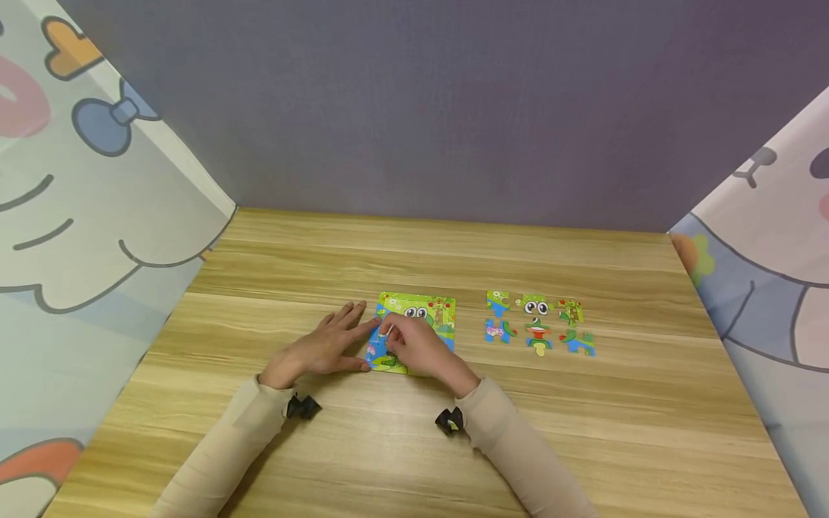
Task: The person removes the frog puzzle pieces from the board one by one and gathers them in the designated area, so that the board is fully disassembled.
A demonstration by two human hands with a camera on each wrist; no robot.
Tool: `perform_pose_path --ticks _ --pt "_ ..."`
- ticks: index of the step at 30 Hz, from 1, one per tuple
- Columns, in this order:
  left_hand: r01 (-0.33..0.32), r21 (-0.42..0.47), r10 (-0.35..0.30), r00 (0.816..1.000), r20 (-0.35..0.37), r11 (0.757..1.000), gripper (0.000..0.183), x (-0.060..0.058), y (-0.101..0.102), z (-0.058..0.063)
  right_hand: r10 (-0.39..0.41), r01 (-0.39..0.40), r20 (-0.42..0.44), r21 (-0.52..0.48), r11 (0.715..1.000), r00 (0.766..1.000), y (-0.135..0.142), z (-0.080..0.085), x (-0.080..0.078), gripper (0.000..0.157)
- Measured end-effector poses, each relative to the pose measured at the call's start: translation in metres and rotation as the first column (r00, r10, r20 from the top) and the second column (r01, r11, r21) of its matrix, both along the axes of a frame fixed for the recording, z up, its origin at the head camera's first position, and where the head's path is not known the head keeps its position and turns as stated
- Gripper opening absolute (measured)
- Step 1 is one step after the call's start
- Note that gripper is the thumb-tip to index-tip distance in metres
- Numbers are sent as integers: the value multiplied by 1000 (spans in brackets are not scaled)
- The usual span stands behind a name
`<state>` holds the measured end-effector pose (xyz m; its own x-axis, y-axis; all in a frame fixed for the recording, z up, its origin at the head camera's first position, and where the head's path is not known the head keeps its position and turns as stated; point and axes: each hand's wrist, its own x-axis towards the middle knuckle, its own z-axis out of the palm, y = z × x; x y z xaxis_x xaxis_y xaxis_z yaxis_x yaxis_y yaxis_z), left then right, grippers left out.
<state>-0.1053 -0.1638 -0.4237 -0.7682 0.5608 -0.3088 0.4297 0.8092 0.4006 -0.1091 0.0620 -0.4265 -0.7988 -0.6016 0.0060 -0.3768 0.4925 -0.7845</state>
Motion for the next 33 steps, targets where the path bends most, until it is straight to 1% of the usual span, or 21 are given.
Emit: perform_pose_path --ticks 6,11,15,19,26,31,33 --pt "1 0 -1 1000 6 1000 82 1 0 1 3 4 89 -81 997 996 11 3 -4 15" --pt "4 2 -4 1000 4 1000 82 1 0 1 -32 48 150 -108 993 988 26 7 -7 16" --pt "2 9 -2 1000 6 1000 82 1 0 1 -52 78 202 -122 989 978 45 9 -7 19" --pt "0 14 0 1000 11 1000 82 1 -1 2 -69 101 241 -124 987 968 67 6 -6 19" --pt "-2 6 2 1000 16 1000 82 1 -1 2 -67 125 312 -169 978 948 104 -2 -3 22" --pt "-1 -3 1 1000 14 1000 82 1 -1 1 -77 143 350 -167 976 934 128 -6 3 24" --pt "1 -7 -1 1000 13 1000 82 0 -1 1 -87 149 351 -152 977 932 137 -7 6 24"
